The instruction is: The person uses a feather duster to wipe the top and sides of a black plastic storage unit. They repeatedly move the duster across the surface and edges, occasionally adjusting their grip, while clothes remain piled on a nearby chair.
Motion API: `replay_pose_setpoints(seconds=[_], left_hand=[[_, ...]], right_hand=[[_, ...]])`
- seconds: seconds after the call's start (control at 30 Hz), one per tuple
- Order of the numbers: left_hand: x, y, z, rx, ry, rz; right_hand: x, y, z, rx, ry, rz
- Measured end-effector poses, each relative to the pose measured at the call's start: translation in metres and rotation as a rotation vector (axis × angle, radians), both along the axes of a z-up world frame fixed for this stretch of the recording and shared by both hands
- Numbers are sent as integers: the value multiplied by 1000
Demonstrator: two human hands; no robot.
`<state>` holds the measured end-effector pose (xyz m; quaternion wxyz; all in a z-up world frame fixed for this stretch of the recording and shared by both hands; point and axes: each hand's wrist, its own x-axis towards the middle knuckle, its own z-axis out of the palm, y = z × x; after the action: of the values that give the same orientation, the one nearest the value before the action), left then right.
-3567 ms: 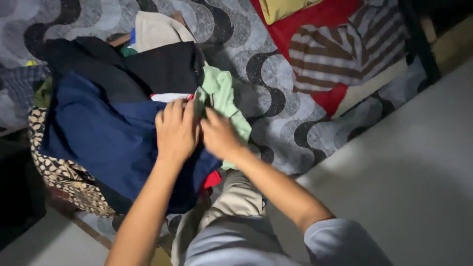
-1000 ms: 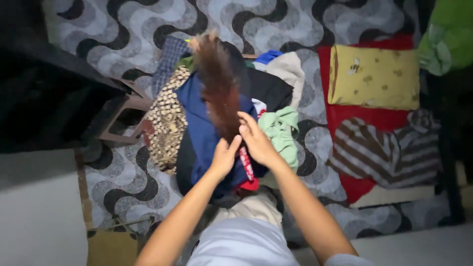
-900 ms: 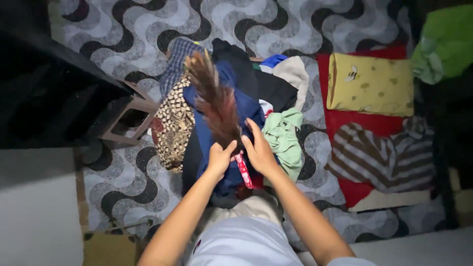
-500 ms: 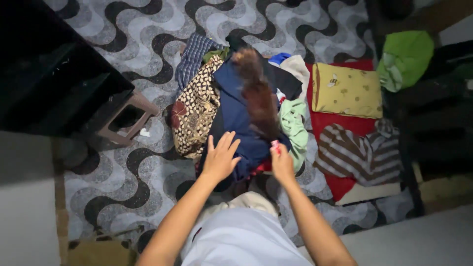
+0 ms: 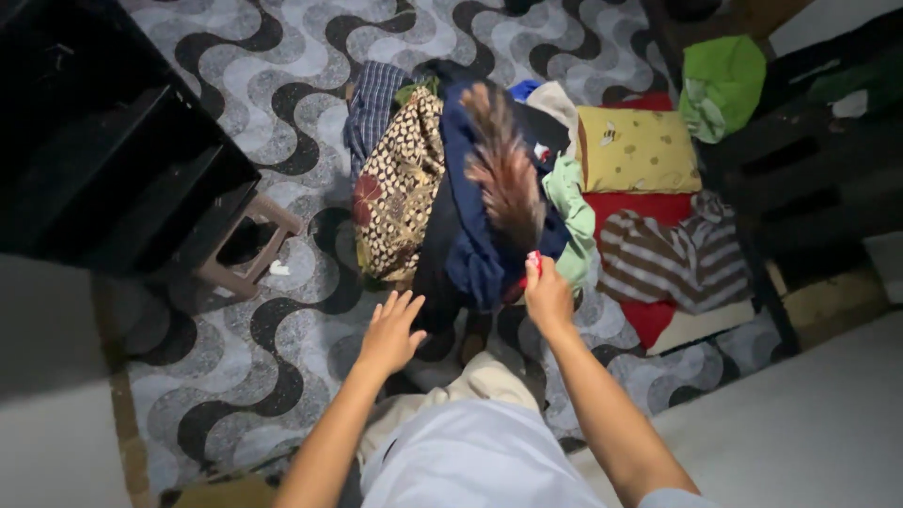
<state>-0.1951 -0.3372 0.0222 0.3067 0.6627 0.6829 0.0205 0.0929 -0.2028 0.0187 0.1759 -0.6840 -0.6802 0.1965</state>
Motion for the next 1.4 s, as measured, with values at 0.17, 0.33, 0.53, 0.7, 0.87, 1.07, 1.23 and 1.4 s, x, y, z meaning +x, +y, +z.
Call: replay_pose_setpoints(seconds=[0.17,0.33,0.53,0.7,0.87,1.07,1.23,1.4], left_hand=[[-16,-9,23,140,-48,67],[-26,-13,35,253,-56,182],[-53,-24,39,163,-61,324],[-91,-26,46,159,18,459],[-124,-25,80,190,174,561],[-180,-32,159,345,360,677],[-241,-45,218,524,579,758],[-303,-50,272,619,665,864]], right_hand=[[-6,-11,5,20,-170,91],[-24,-5,27,-39,-170,182],[-68,27,27,-92,-161,313],[-127,65,38,-91,-238,518],[-182,108,32,-268,-174,508],[-287,146,110,-176,79,649],[-372,126,220,112,340,816],[-452,111,244,668,105,1044]])
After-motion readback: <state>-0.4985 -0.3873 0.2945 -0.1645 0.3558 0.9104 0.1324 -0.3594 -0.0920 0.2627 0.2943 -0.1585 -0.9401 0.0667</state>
